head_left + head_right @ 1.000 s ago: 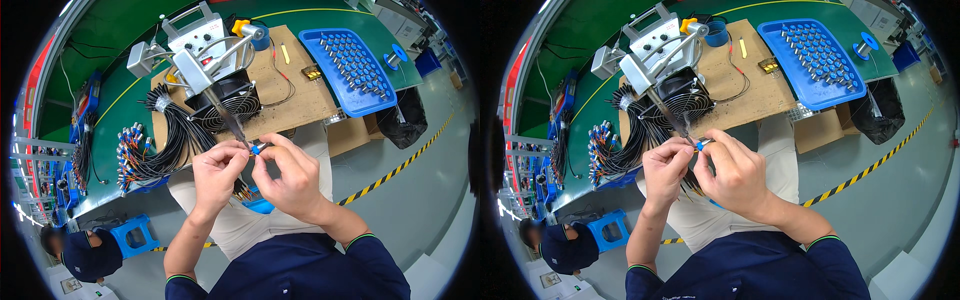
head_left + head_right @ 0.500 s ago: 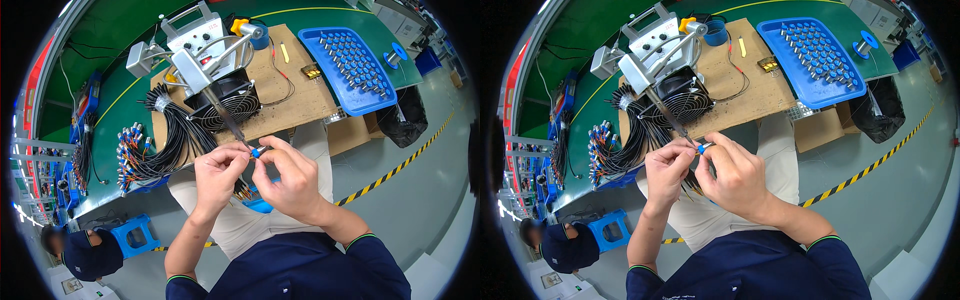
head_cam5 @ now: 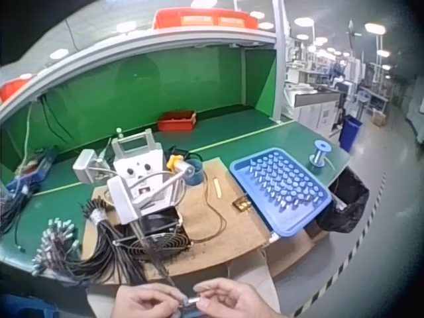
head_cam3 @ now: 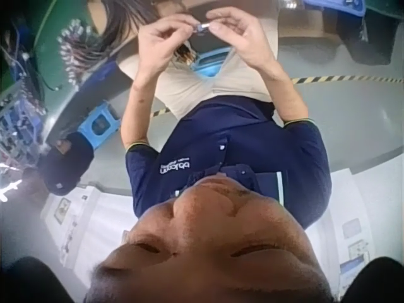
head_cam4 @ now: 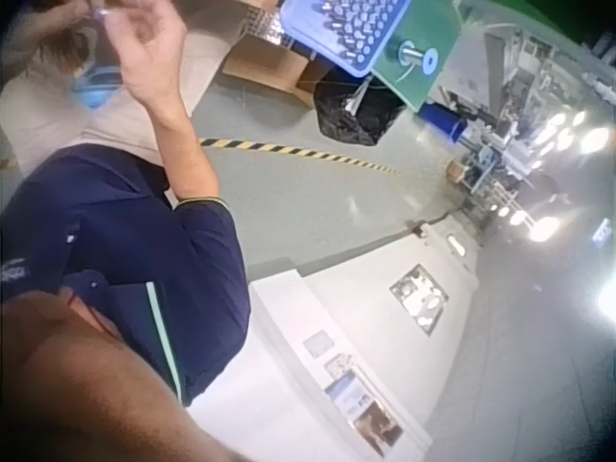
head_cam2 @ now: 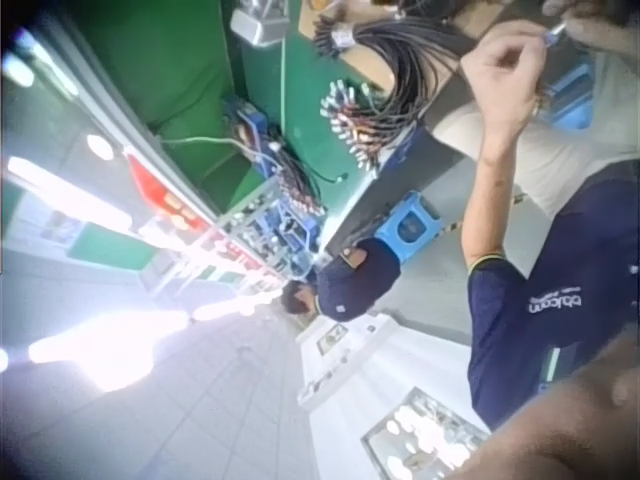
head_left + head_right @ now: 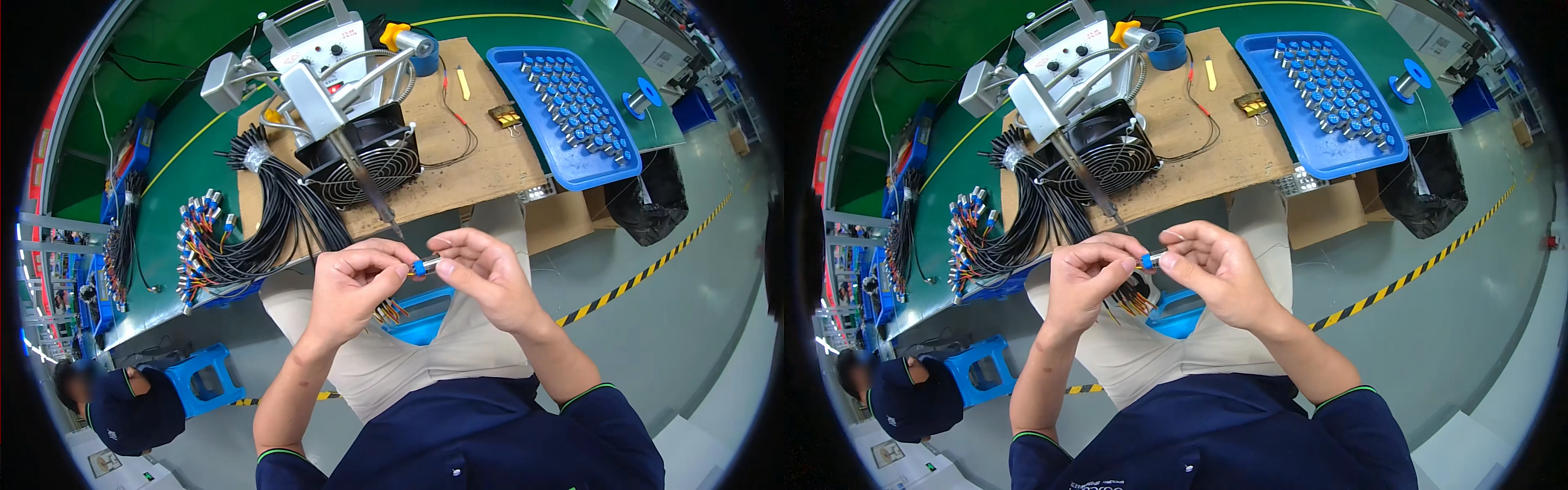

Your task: The person assembles a blue electronic component onto a wire harness by hand at a workstation.

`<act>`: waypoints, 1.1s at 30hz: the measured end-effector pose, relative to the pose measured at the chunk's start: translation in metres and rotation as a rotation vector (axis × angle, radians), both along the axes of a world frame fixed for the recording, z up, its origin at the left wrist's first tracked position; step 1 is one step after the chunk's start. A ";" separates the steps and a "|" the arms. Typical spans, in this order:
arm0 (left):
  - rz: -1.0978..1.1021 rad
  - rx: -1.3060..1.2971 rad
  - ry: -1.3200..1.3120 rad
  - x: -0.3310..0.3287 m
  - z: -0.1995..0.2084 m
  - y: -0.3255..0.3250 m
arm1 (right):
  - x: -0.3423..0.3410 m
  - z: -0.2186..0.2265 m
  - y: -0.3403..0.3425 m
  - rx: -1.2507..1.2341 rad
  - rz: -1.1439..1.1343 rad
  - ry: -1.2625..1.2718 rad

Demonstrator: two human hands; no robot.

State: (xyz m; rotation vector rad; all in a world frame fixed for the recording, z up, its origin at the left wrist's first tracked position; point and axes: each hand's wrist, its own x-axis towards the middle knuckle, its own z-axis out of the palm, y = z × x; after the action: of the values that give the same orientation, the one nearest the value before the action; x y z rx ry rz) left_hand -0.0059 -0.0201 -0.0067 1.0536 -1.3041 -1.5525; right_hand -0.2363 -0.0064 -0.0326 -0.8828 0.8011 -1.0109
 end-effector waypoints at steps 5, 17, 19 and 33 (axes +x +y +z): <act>-0.032 -0.062 -0.109 0.004 0.001 0.004 | -0.004 0.000 0.005 -0.032 -0.006 0.027; -0.071 -0.537 -0.530 0.012 0.001 0.012 | -0.013 0.004 0.022 -0.167 -0.154 0.177; -0.050 -0.620 -0.570 0.010 0.000 0.012 | -0.014 0.005 0.025 -0.178 -0.167 0.191; -0.097 -0.751 -0.658 0.013 -0.003 0.013 | -0.006 0.013 0.024 -0.089 -0.197 0.437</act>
State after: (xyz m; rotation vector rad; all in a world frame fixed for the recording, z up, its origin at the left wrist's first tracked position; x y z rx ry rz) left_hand 0.0072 -0.0074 -0.0097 1.0212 -2.1744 -0.6347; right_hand -0.2422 0.0180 -0.0191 -1.1387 1.2371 -1.0448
